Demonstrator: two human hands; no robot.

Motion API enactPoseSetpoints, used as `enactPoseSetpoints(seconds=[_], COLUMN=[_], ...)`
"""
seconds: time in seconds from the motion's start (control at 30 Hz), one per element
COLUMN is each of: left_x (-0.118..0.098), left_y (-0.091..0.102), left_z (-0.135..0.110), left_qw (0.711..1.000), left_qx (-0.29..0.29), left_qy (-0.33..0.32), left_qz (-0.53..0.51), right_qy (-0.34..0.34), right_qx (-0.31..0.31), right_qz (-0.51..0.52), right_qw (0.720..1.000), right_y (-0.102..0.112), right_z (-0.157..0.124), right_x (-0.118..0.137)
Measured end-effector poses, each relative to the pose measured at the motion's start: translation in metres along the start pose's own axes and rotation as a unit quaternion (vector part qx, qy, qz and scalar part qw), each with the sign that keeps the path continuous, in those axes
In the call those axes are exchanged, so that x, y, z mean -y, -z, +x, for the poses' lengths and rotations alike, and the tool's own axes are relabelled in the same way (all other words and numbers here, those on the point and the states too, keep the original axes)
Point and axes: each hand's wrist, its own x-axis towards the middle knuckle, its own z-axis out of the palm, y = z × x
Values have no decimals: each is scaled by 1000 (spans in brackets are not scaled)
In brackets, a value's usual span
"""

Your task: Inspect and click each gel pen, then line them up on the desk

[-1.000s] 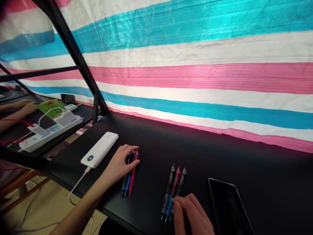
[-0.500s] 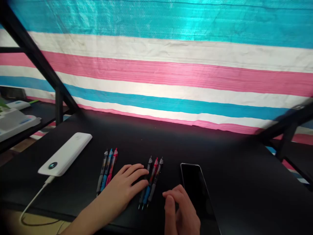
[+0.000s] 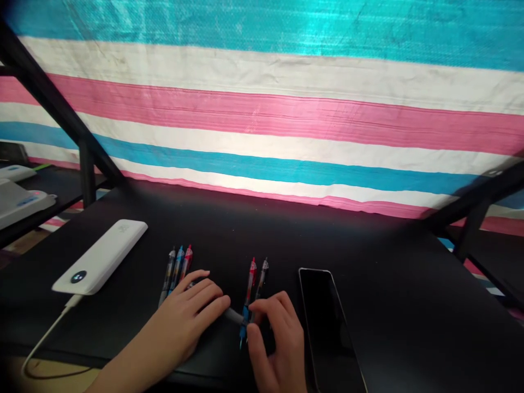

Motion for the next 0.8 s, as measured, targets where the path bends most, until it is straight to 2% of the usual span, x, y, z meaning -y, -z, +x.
enactPoseSetpoints(seconds=[0.1,0.17,0.47,0.8], left_x=[-4,-5,-10,-9], left_y=[9,11,9,12], left_z=[2,4,8,8], left_qw=[1000,1000,999,990], left_qx=[-27,-23,15,74], left_qy=[-8,-13,11,52], left_qz=[5,5,-45,-108], right_qy=[46,71,129,154], right_qx=[79,102,54,47], right_qz=[-40,-57,-55,-62], right_qw=[995,991,989,985], right_y=[1,1,-1,-3], right_z=[2,2,0,0], right_x=[-4,-8,-13,-15])
